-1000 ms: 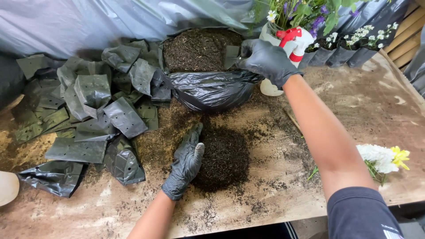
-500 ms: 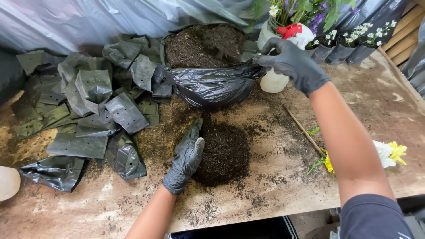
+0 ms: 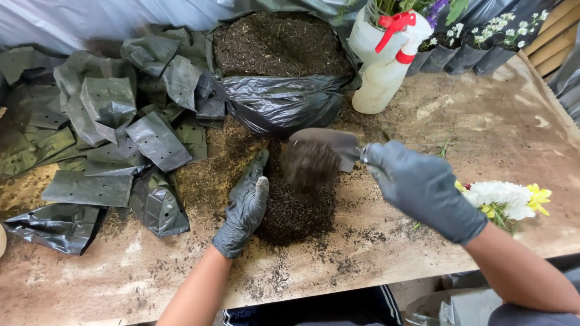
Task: Potting a flower cutting and then mixing a pile of soil on a workbench using a hand trowel.
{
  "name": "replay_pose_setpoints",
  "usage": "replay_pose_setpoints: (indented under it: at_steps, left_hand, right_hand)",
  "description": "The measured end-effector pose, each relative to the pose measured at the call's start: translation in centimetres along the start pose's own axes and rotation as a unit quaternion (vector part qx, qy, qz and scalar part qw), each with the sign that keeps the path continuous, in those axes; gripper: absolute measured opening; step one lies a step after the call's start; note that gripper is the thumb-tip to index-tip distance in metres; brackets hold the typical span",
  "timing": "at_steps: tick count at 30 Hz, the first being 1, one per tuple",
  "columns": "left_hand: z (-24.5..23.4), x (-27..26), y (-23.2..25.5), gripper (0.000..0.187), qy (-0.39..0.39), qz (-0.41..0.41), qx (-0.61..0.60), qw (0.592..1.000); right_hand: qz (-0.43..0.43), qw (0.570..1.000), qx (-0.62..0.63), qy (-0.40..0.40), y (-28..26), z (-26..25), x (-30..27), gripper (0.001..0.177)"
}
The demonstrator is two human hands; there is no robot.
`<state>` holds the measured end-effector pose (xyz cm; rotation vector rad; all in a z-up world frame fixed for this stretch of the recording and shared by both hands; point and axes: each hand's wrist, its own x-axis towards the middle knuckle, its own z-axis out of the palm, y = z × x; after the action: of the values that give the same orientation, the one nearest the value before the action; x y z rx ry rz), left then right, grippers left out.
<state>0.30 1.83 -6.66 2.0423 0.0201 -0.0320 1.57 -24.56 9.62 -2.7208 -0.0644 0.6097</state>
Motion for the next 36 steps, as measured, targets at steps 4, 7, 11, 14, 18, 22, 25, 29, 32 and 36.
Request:
replay_pose_setpoints:
  at_steps: [4, 7, 11, 14, 18, 22, 25, 29, 32, 36]
  left_hand:
    - [0.3, 0.0, -0.3, 0.078, 0.003, -0.020, 0.018, 1.000]
    - [1.9, 1.1, -5.3, 0.078, -0.006, 0.080, 0.075, 0.994]
    - [2.0, 1.0, -6.8, 0.081, -0.060, 0.141, 0.011, 0.988]
    - [1.6, 0.8, -6.1, 0.081, -0.076, 0.140, 0.011, 0.987]
    - [1.0, 0.5, -4.9, 0.079, -0.063, 0.128, 0.031, 0.989]
    - [1.4, 0.8, -5.3, 0.080, -0.058, 0.134, 0.022, 0.989]
    - [1.5, 0.9, -5.5, 0.082, -0.081, 0.125, -0.006, 0.989]
    - [1.0, 0.2, -3.2, 0.075, -0.026, 0.084, 0.087, 0.992]
    - [0.4, 0.1, -1.3, 0.085, -0.041, 0.032, 0.071, 0.996]
    - [0.2, 0.1, -1.4, 0.082, -0.044, 0.035, 0.105, 0.993]
  right_hand:
    - [-0.228, 0.867, -0.326, 0.300, 4.1, 3.1, 0.2, 0.029]
    - [-0.160, 0.863, -0.308, 0.367, 4.4, 1.8, 0.8, 0.041]
    - [-0.200, 0.879, -0.188, 0.389, 3.1, -3.2, 3.5, 0.019]
    - [-0.163, 0.952, 0.000, 0.259, 0.1, -7.4, 4.2, 0.026]
    - [-0.014, 0.972, -0.101, 0.210, -1.8, -11.2, 6.7, 0.058]
    - [0.001, 0.991, -0.010, 0.136, -4.5, -9.8, 7.6, 0.027]
    - [-0.070, 0.978, 0.140, 0.138, -3.3, -6.7, 11.5, 0.026]
    - [-0.048, 0.971, 0.132, 0.195, -0.9, -2.1, 18.5, 0.026]
    - [-0.058, 0.961, 0.178, 0.203, 0.0, -1.9, 18.0, 0.027]
    - [-0.068, 0.953, 0.208, 0.211, 0.4, -1.4, 17.6, 0.027]
